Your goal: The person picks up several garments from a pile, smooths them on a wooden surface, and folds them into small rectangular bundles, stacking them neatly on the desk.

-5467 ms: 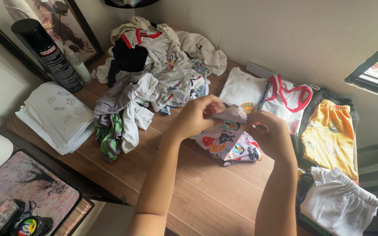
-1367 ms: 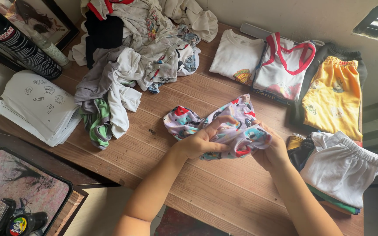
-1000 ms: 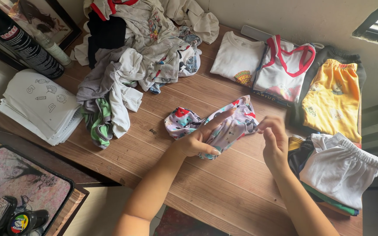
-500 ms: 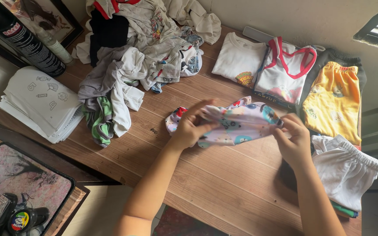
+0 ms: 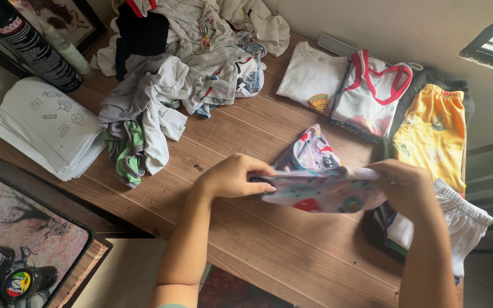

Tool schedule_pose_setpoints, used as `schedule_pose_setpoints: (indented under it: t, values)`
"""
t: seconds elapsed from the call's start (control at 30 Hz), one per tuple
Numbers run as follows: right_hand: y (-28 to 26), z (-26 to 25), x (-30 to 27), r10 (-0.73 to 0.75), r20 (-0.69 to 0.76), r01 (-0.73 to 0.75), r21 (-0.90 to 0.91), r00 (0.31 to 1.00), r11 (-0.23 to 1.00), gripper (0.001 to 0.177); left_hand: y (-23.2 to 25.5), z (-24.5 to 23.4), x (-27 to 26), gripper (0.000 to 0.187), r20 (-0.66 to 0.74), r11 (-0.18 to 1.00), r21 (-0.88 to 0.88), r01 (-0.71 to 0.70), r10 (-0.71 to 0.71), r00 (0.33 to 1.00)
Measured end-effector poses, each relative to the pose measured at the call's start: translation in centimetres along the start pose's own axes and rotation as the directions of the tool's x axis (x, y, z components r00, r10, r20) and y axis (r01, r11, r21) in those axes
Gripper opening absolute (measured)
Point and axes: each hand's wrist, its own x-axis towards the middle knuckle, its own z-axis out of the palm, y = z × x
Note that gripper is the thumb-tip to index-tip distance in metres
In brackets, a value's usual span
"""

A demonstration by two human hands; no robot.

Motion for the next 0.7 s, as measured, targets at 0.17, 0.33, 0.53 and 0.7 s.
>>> schedule_pose_setpoints:
  t: [0.17, 0.33, 0.53, 0.7]
  values:
    - [-6.3, 0.5, -0.1, -0.277, -0.188, 0.291, 0.047, 0.942, 0.956, 0.070, 0.0, 4.5, 1.4, 0.030, -0.028, 0.927, -0.280, -0.250, 0.252, 0.967]
    - [-7.6, 4.9, -0.2, -0.460, 0.145, 0.440, 0.146, 0.876, 0.886, 0.050, 3.5, 5.0, 1.9, 0.036, 0.225, 0.954, -0.300, 0.026, 0.045, 0.973]
    - [-5.1, 4.3, 0.7, -0.184, -0.375, 0.185, -0.033, 0.909, 0.982, 0.038, -1.4, 3.4, 0.1, 0.045, 0.696, 0.919, -0.286, 0.272, 0.003, 0.718]
    - [-6.2, 5.5, 0.2, 0.049, -0.321, 0.098, 0.427, 0.946, 0.899, 0.039, -6.4, 8.0, 1.1, 0.068, 0.329, -0.089, -0.916, 0.392, 0.397, 0.857]
